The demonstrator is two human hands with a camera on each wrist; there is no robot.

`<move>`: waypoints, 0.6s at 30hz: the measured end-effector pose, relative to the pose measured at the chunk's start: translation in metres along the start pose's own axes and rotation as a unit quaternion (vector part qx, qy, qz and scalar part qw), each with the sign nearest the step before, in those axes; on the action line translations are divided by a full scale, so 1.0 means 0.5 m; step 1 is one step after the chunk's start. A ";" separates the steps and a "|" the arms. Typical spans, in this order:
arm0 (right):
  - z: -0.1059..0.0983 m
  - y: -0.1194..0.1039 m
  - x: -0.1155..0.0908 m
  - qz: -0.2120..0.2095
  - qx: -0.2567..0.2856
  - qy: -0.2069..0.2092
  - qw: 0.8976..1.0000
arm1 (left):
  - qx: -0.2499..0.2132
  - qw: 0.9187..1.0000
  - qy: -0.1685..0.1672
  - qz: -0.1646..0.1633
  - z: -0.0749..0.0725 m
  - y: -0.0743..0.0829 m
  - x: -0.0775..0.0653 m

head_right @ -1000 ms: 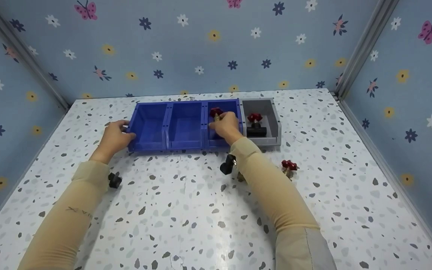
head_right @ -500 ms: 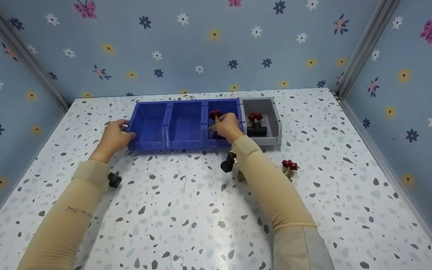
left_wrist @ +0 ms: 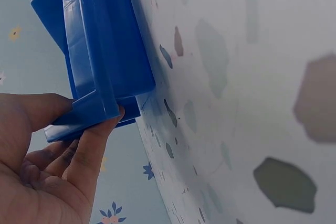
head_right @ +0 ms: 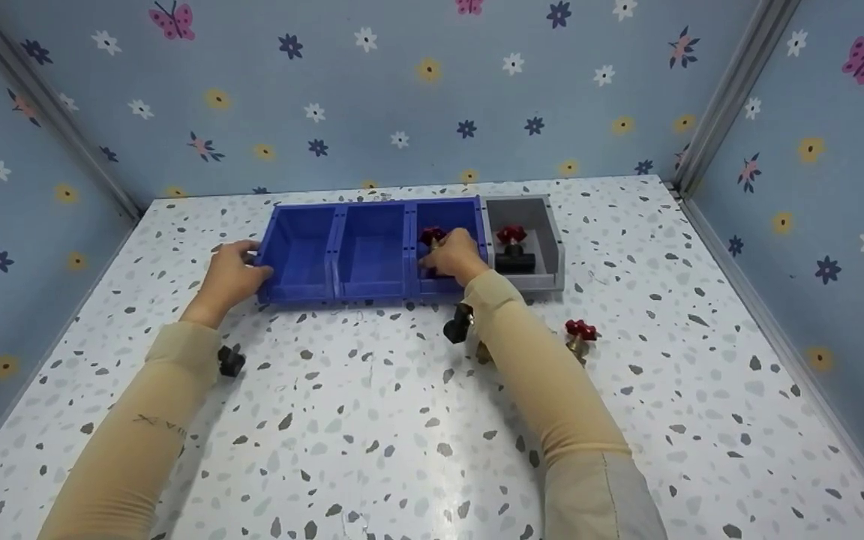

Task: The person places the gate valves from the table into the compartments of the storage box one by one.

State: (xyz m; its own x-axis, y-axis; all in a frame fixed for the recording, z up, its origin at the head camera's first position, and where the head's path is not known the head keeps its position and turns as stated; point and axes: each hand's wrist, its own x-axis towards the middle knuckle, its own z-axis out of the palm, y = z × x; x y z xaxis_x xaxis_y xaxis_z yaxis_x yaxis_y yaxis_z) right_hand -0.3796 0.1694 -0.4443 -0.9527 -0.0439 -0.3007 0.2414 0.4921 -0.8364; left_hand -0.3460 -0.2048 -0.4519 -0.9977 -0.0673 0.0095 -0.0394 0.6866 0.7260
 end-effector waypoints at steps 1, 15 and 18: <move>0.000 0.000 0.001 0.001 -0.006 0.000 1.000 | -0.001 1.000 0.000 0.001 0.000 0.000 0.000; 0.001 0.003 0.005 -0.039 -0.055 -0.011 0.998 | 0.000 1.000 -0.001 -0.001 0.000 0.000 -0.002; 0.000 0.004 0.007 -0.040 -0.061 -0.014 0.997 | -0.004 1.000 -0.001 -0.001 0.000 -0.001 -0.002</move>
State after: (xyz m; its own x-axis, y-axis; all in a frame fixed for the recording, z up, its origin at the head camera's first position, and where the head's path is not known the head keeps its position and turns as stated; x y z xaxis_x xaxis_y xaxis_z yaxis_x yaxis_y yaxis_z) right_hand -0.3822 0.1701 -0.4471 -0.9620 -0.1108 -0.2497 0.1392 0.5876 -0.7971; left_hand -0.3451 -0.2053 -0.4523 -0.9978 -0.0664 0.0062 -0.0408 0.6803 0.7318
